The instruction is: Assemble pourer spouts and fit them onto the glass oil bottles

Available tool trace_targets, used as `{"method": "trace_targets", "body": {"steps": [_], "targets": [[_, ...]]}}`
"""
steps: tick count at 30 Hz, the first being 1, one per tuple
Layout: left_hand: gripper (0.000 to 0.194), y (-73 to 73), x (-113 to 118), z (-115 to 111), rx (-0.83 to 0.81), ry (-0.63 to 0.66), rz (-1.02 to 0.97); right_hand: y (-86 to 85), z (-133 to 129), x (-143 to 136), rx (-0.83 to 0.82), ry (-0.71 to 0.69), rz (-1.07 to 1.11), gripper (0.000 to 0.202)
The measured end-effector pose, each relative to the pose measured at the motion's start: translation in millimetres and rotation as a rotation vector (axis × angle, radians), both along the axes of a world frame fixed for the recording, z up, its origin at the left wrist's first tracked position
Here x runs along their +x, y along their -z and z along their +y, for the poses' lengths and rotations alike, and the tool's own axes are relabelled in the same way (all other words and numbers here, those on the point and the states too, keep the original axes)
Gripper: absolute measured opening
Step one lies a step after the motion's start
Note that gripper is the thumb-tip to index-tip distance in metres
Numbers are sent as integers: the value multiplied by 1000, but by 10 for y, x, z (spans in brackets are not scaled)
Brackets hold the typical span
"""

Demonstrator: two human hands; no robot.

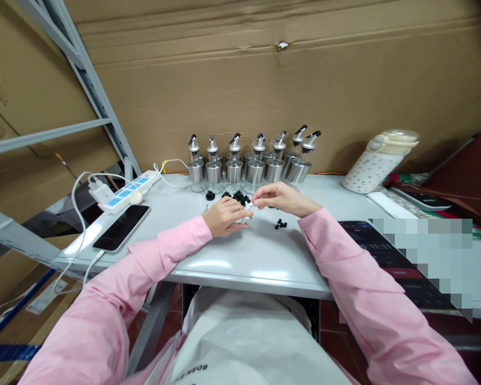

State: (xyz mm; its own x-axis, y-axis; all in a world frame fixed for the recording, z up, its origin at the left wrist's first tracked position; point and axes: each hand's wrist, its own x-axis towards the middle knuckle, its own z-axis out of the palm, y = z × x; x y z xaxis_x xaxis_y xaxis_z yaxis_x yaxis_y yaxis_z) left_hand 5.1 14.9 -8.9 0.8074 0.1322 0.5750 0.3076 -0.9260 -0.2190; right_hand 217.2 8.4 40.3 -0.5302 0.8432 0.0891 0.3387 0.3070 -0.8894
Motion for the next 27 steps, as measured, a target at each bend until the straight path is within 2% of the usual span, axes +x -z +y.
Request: {"method": "trace_targets", "body": {"steps": [5,12,17,27], "targets": [[35,-2,-3,-5,-23,-24,25,7,0,-5,-95,-47,28,35],[36,4,-1,-1,-19,-21,37,-46,-34,-21,-37,29,13,34],[35,18,0,12,13,15,7,-53,-39,-18,-56,35,32,31],[37,26,-4,18,5,7,7,-60,-58,-35,-109,46,100,33]]}}
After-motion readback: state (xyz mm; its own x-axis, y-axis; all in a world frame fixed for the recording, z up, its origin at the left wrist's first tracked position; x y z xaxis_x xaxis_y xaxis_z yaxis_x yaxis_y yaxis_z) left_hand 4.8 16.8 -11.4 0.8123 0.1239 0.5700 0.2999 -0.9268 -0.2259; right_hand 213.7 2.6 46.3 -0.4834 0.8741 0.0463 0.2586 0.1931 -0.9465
